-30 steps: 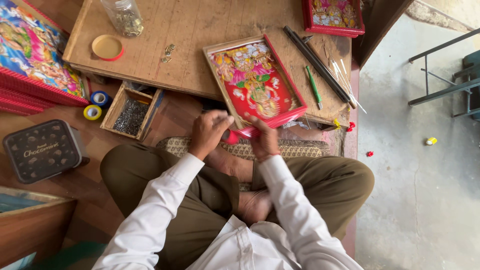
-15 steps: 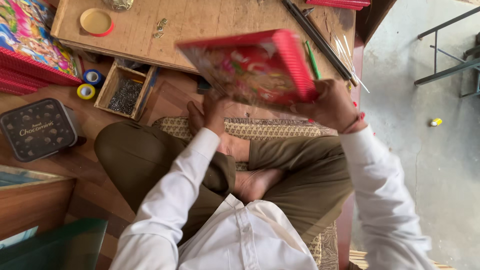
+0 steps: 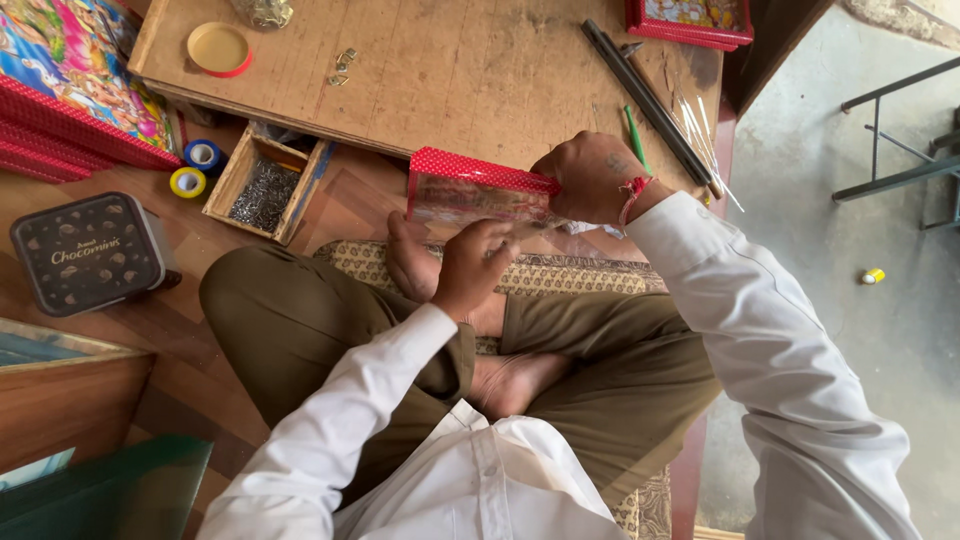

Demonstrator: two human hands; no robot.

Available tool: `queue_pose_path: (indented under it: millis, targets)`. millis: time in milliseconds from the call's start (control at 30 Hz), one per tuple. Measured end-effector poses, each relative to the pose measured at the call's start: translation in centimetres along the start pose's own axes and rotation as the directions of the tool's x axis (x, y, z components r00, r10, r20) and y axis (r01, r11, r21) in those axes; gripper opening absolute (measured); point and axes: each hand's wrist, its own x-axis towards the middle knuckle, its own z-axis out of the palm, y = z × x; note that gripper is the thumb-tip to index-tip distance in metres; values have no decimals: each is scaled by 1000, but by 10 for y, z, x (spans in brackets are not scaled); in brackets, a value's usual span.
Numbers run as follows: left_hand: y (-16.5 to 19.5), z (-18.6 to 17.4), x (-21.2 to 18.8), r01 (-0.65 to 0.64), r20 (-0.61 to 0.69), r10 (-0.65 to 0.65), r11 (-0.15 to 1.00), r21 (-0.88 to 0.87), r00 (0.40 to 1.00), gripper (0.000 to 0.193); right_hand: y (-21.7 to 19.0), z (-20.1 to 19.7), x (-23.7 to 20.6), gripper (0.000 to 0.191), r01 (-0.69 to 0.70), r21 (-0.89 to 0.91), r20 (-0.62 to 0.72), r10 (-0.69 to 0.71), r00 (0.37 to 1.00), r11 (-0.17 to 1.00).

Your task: The person sits cross-legged and assembles small decorative frames by applying red patterned tape to the edges, inserting a printed image, and covering it with a clear plastic sheet. The person handles the frames one at a time, adjusting the tape and plastic, and places finished units on the table.

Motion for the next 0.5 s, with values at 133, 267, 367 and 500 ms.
queue_pose_path:
  millis: [133,267,367,500]
  targets:
    - [65,-22,1,-584,36,670,618,526,741,26,5,4,3,28,24,87,-16,-22,1000,996]
    - [100,-36,56,-552,162,652,454,700,741,14,8,5,2,20,37,42,-42,-35,998,998]
    - [106,-36,78,-451,233,424,540,711,875,11,12,5,1,21,41,81,-64,-35,997,996]
    - [107,-34,87,-429,254,351,636,641,901,10,24,12,-6,37,-49,346,-39,66,997,937]
